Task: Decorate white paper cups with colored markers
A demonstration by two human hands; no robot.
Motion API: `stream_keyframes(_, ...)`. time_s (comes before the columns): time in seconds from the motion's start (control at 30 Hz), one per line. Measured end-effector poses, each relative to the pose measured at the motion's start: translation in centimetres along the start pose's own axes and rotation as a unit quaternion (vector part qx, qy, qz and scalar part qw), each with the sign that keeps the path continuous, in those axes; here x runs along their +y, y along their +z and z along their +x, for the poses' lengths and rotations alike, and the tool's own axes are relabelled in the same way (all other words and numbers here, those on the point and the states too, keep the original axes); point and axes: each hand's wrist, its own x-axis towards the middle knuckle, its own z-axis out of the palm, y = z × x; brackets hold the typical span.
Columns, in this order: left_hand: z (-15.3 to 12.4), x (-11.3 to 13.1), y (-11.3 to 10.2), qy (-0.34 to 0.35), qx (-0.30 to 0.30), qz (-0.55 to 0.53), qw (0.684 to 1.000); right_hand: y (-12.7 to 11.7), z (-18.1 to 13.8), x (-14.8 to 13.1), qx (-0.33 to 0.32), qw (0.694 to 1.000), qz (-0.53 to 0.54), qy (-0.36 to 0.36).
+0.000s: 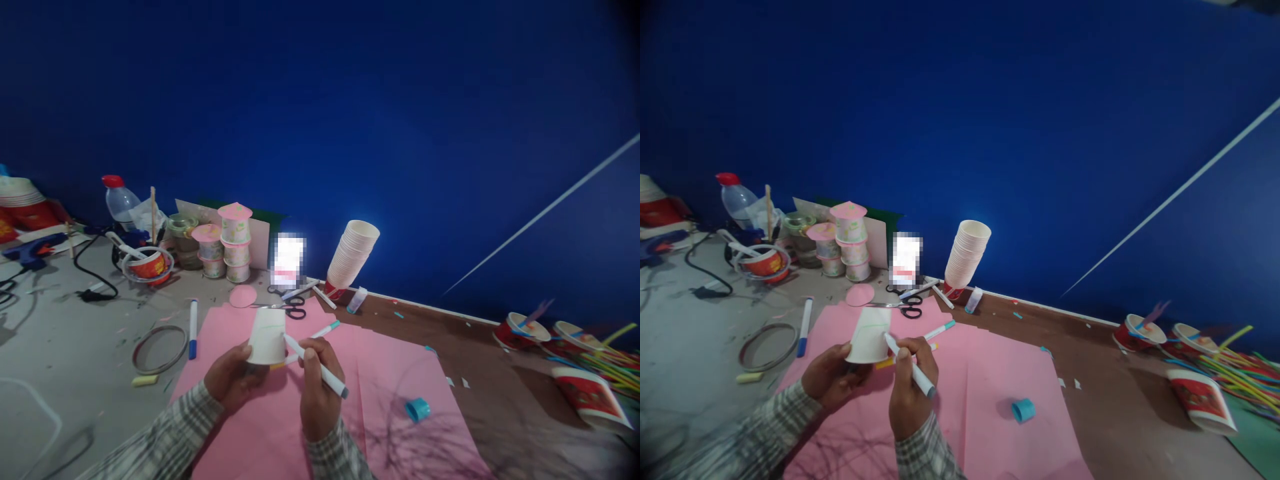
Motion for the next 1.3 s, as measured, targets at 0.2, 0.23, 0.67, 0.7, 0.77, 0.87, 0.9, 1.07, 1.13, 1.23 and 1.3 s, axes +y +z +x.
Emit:
stream_keyframes(0.2, 0.1, 0.1, 0.1, 0.014, 0.018, 0.009, 1.0, 0.0, -0.7, -1.1, -0.045, 0.999, 0.002, -0.029)
stream_keyframes(0.23, 0.1, 0.1, 0.1, 0.016, 0.018, 0.008, 1.0, 0.0, -0.7, -1.3, -0.057, 0.998, 0.001, -0.039)
stream_keyframes(0.67, -0.1, 0.1, -0.1, -0.007, -0.018, -0.011, 1.0, -0.2, 0.5, -0.2, 0.015, 1.0, -0.016, -0.001)
stream_keyframes(0.7, -0.1, 0.1, -0.1, -0.013, -0.027, -0.01, 1.0, -0.2, 0.5, -0.2, 0.014, 1.0, -0.019, -0.004)
stream_keyframes(0.77, -0.2, 0.0, -0.2, -0.029, -0.04, -0.006, 0.999, -0.1, 0.5, -0.2, 0.013, 1.0, -0.021, -0.007)
stream_keyframes(0.87, -0.2, 0.1, -0.3, -0.032, -0.031, -0.006, 0.999, -0.2, 0.4, -0.1, 0.011, 1.0, -0.014, -0.005)
stream_keyframes(0.9, -0.2, 0.1, -0.4, -0.032, -0.022, -0.01, 0.999, -0.2, 0.4, -0.1, 0.008, 1.0, -0.009, -0.002)
stream_keyframes(1.07, 0.0, 0.3, -0.7, -0.052, 0.023, -0.04, 0.998, -0.1, -0.2, -0.4, -0.014, 1.0, 0.01, 0.009)
stream_keyframes(1.13, 0.0, 0.4, -0.7, -0.039, 0.039, -0.056, 0.997, -0.1, -0.4, -0.6, -0.026, 1.0, 0.015, 0.008)
stream_keyframes(1.23, 0.1, 0.4, -0.6, -0.023, 0.05, -0.072, 0.996, 0.0, -0.6, -0.8, -0.028, 0.999, 0.022, 0.015)
stream_keyframes(1.3, 0.1, 0.4, -0.6, -0.027, 0.051, -0.08, 0.995, 0.0, -0.4, -0.7, -0.013, 0.999, 0.025, 0.027)
